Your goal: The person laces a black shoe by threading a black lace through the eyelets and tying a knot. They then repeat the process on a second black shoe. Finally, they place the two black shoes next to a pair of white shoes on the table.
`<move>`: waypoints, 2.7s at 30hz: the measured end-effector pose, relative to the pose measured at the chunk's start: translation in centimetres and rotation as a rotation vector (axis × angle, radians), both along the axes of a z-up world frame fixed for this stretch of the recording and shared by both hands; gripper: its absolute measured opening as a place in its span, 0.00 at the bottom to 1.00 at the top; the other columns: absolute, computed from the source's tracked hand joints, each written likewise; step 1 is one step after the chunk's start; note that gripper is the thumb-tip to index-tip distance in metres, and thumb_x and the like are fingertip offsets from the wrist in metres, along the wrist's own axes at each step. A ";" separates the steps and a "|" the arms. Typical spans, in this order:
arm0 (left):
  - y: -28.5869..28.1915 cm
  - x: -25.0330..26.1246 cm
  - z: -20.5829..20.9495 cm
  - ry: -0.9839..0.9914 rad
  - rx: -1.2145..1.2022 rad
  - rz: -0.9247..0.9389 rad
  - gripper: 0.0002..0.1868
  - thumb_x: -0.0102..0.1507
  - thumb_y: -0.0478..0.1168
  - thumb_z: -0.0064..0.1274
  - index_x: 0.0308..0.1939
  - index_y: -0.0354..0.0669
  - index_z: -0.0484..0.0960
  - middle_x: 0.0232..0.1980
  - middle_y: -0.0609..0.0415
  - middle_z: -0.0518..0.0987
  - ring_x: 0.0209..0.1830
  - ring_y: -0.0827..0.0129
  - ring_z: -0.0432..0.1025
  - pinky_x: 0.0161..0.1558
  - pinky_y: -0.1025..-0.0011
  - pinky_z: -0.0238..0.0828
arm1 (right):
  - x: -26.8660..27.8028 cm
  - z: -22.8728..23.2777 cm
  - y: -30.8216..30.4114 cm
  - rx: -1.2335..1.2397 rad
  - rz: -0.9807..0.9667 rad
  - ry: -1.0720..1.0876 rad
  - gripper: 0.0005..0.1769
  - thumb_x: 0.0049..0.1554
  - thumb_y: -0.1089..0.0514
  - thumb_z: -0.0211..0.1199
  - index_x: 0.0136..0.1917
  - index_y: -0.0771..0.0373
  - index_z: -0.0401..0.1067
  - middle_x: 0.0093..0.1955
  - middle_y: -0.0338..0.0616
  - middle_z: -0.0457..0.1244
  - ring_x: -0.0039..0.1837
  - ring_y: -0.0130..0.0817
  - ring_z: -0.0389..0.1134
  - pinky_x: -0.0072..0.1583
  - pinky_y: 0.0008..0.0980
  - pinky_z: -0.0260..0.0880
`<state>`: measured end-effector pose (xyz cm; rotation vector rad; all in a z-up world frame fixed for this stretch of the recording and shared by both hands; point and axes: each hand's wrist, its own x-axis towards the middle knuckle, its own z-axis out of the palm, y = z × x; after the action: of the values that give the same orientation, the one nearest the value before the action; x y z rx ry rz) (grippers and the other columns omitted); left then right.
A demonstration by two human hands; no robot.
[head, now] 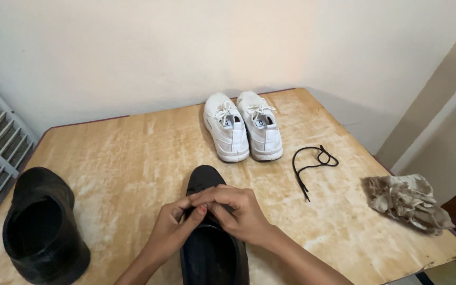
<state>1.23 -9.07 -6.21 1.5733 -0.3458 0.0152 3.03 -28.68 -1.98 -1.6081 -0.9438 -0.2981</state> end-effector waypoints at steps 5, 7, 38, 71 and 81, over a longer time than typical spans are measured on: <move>-1.1 0.2 0.4 0.150 -0.228 0.197 0.19 0.66 0.43 0.52 0.54 0.34 0.86 0.45 0.54 0.88 0.44 0.75 0.79 0.49 0.76 0.75 | -0.2 0.2 0.1 0.027 -0.128 0.022 0.12 0.57 0.69 0.67 0.55 0.65 0.78 0.49 0.47 0.72 0.49 0.27 0.74 0.50 0.26 0.73; -1.3 0.5 0.3 0.137 -0.222 0.216 0.19 0.66 0.43 0.54 0.53 0.30 0.86 0.43 0.51 0.87 0.42 0.73 0.78 0.48 0.75 0.74 | -0.2 -0.1 0.4 0.031 -0.161 0.156 0.12 0.55 0.68 0.71 0.54 0.67 0.78 0.43 0.47 0.70 0.44 0.26 0.72 0.45 0.25 0.71; -0.4 0.2 -1.3 0.078 -0.205 0.020 0.14 0.64 0.41 0.57 0.48 0.33 0.86 0.44 0.55 0.86 0.44 0.78 0.77 0.48 0.77 0.73 | 0.4 1.1 -0.4 -0.220 0.010 -0.006 0.30 0.69 0.39 0.44 0.66 0.60 0.75 0.57 0.41 0.73 0.62 0.38 0.67 0.67 0.40 0.59; 1.4 0.4 0.1 0.052 -0.160 0.255 0.09 0.60 0.33 0.62 0.43 0.33 0.89 0.41 0.52 0.88 0.40 0.75 0.80 0.45 0.76 0.77 | -0.3 1.1 -0.3 -0.127 -0.042 0.080 0.10 0.50 0.66 0.75 0.48 0.65 0.81 0.45 0.44 0.72 0.45 0.30 0.75 0.49 0.28 0.74; 1.5 -0.3 0.7 -0.124 -0.058 0.121 0.07 0.60 0.29 0.62 0.42 0.33 0.89 0.44 0.50 0.88 0.44 0.72 0.80 0.48 0.75 0.78 | 0.0 1.0 -0.2 -0.215 -0.239 -0.147 0.10 0.51 0.63 0.68 0.48 0.65 0.79 0.54 0.45 0.71 0.57 0.40 0.68 0.60 0.38 0.67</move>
<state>0.92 -7.59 -5.56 1.5372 -0.3436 0.2150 3.07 -28.86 -1.00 -1.9223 -0.9185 -0.4997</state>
